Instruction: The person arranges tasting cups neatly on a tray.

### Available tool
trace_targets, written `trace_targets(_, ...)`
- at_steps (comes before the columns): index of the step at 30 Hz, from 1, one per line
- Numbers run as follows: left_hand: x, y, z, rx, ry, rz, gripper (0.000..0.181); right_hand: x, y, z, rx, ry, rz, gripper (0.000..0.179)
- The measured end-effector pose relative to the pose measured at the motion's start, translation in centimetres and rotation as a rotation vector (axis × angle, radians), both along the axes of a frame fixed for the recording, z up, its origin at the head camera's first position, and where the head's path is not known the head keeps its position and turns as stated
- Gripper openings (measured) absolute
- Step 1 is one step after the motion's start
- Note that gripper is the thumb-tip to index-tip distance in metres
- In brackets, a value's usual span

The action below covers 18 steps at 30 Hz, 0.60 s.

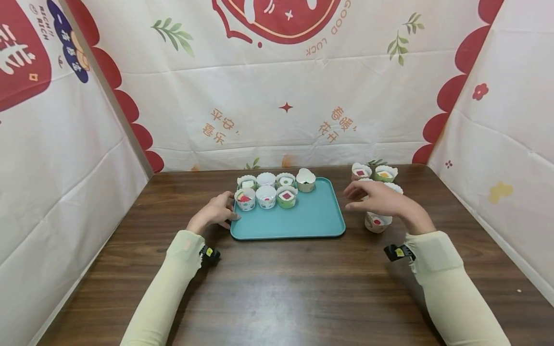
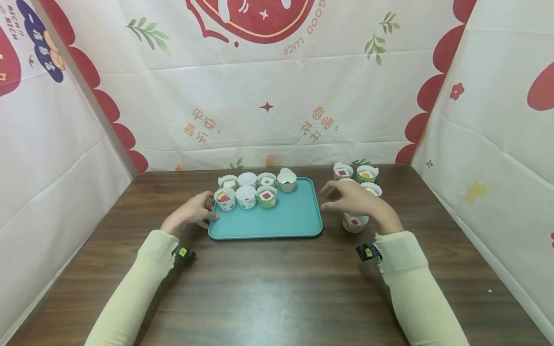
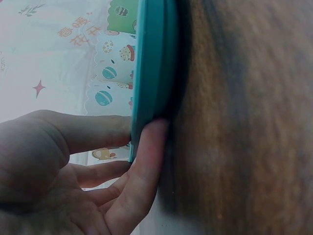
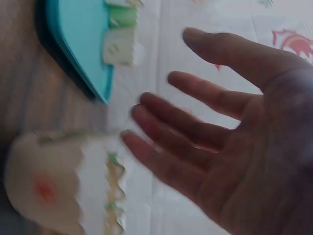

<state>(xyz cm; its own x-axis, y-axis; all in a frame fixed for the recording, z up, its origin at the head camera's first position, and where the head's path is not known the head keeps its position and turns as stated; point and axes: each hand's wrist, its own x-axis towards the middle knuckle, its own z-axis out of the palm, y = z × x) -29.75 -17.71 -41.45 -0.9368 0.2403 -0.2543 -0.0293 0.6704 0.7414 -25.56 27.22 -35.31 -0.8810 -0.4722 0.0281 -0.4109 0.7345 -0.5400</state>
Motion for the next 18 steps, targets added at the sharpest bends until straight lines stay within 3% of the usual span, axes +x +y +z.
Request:
trace_targets(6,0.0,0.0,-0.1,0.005,-0.002,-0.001,0.069,0.0,2.4,0.7,0.075,-0.076,-0.029,0.053)
trace_targets(18,0.0,-0.1,-0.2,-0.009,0.000,0.002,0.070,0.0,4.9,0.8,0.151,-0.354,-0.058,0.077)
